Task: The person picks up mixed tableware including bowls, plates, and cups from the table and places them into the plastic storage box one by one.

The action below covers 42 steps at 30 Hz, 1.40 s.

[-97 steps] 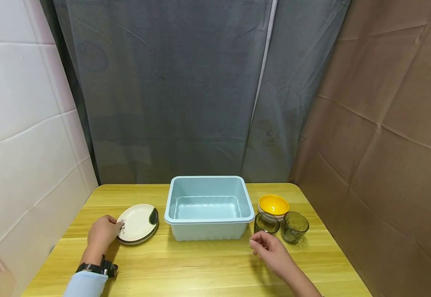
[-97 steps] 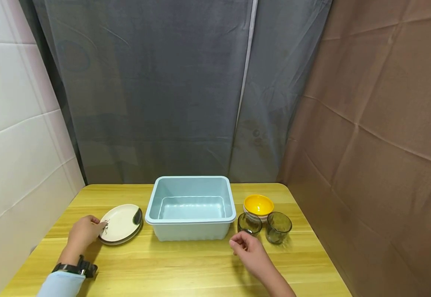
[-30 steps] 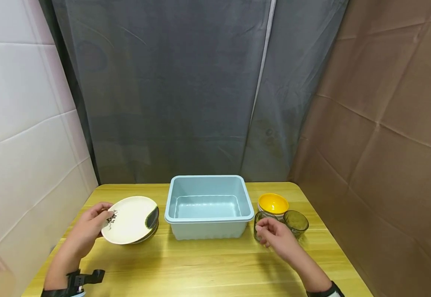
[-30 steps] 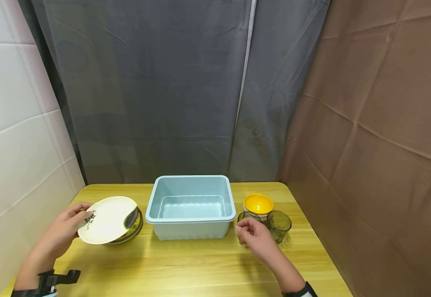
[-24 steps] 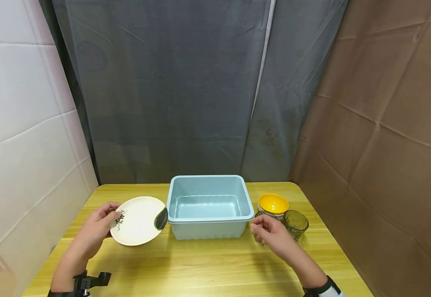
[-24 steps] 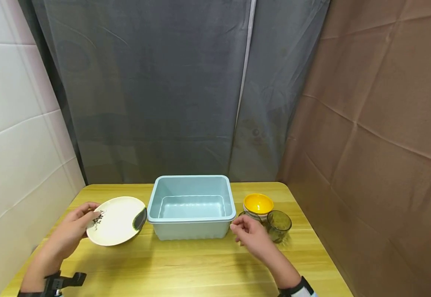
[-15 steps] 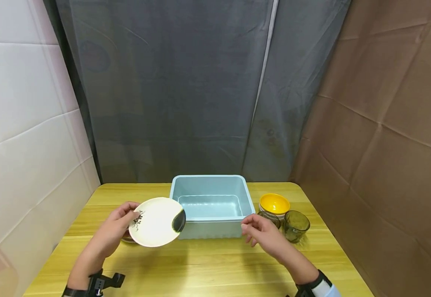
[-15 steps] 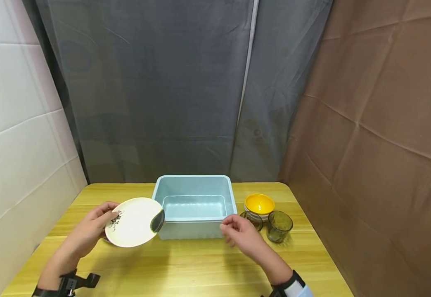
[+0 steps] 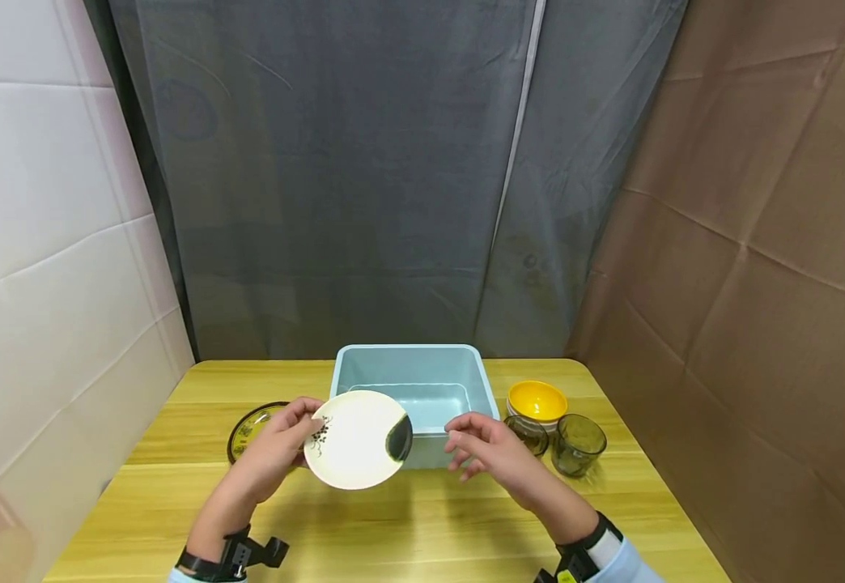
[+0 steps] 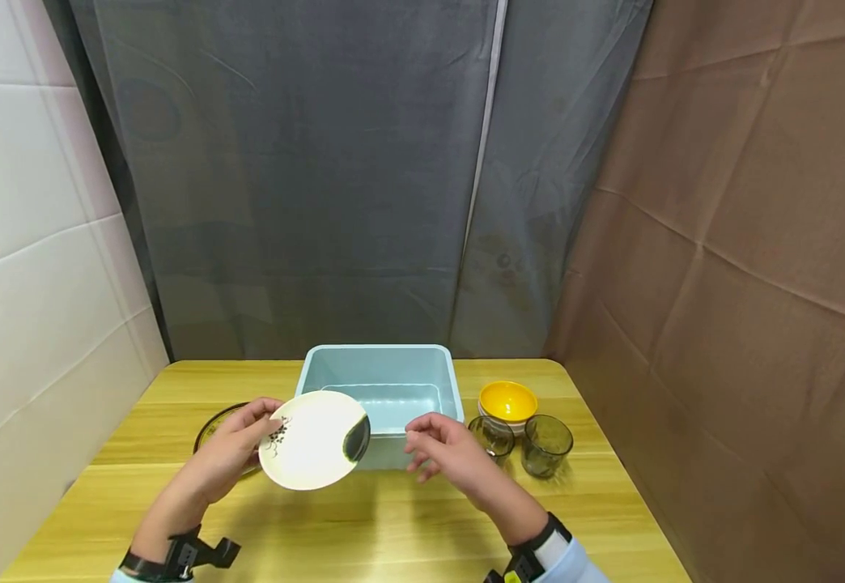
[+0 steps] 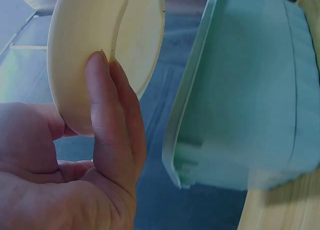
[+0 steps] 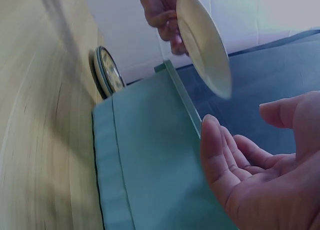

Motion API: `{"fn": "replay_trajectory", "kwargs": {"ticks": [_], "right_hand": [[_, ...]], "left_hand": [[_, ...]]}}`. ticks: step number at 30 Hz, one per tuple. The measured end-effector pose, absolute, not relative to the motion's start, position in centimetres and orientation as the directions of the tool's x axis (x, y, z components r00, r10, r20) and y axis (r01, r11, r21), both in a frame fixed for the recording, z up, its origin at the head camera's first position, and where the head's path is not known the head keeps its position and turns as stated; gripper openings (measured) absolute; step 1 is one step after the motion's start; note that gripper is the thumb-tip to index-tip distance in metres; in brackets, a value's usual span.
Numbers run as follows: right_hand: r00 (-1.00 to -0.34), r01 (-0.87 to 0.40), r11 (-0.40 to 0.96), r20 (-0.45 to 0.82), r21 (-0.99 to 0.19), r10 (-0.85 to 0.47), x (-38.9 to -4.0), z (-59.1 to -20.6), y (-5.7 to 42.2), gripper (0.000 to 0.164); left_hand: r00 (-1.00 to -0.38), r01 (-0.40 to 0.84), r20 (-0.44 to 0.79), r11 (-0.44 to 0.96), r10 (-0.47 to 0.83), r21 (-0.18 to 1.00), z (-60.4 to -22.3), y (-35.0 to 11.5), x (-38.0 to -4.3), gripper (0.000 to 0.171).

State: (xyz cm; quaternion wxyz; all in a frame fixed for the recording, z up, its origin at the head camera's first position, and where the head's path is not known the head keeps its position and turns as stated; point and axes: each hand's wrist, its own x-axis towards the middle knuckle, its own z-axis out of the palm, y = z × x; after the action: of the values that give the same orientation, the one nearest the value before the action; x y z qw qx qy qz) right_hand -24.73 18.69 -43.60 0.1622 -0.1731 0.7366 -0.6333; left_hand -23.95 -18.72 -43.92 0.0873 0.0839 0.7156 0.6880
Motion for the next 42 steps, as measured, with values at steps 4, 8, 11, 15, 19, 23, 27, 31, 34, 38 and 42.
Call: {"fn": "replay_trajectory", "kwargs": {"ticks": [4,8,11,15,19,23,27,31,34,38,42], "right_hand": [[-0.875,-0.021,0.083,-0.022,-0.996,-0.484,-24.8,-43.5,18.1,0.039],[-0.864,0.023,0.015,-0.028,-1.0,-0.502,-24.9,-43.6,17.6,0.045],[-0.86,0.044,-0.021,-0.027,-0.999,-0.509,-24.9,-43.7,17.4,0.048],[-0.86,0.061,-0.056,-0.023,-0.997,-0.51,-25.0,-43.8,17.3,0.049],[-0.868,0.079,-0.085,-0.026,-0.993,-0.495,-25.0,-43.8,17.2,0.044],[-0.872,0.088,-0.108,-0.024,-0.99,-0.488,-25.0,-43.7,17.3,0.038],[-0.872,0.1,-0.109,-0.035,-0.989,-0.489,-25.0,-43.7,17.5,0.04],[-0.873,0.115,-0.108,-0.048,-0.987,-0.486,-25.0,-43.6,17.6,0.045],[-0.876,0.119,-0.11,-0.053,-0.987,-0.479,-24.9,-43.5,17.7,0.045],[-0.882,0.122,-0.106,-0.059,-0.987,-0.467,-24.9,-43.3,17.8,0.042],[-0.889,0.117,-0.094,-0.062,-0.989,-0.453,-24.9,-43.1,18.0,0.045]], "left_hand": [[-0.963,0.013,0.008,0.019,0.271,1.0,-44.1,-17.5,-24.3,0.037],[-0.955,0.027,0.024,0.006,0.297,1.0,-44.2,-16.0,-24.7,0.038],[-0.952,0.03,0.029,-0.001,0.304,1.0,-44.2,-15.1,-24.8,0.037],[-0.948,0.028,0.031,-0.014,0.316,1.0,-44.3,-14.1,-24.9,0.036],[-0.943,0.021,0.029,-0.025,0.332,0.999,-44.3,-13.4,-25.0,0.036],[-0.943,0.015,0.022,-0.025,0.331,1.0,-44.3,-13.0,-25.0,0.035],[-0.943,0.008,0.014,-0.021,0.333,1.0,-44.3,-12.8,-25.0,0.035],[-0.941,0.002,0.008,-0.017,0.339,1.0,-44.2,-12.8,-25.0,0.037],[-0.942,-0.008,-0.001,-0.019,0.337,1.0,-44.1,-12.7,-25.0,0.038],[-0.94,-0.021,-0.011,-0.025,0.34,0.999,-44.0,-12.5,-25.0,0.041],[-0.936,-0.022,-0.011,-0.026,0.351,0.999,-43.8,-12.4,-24.9,0.045]]}}
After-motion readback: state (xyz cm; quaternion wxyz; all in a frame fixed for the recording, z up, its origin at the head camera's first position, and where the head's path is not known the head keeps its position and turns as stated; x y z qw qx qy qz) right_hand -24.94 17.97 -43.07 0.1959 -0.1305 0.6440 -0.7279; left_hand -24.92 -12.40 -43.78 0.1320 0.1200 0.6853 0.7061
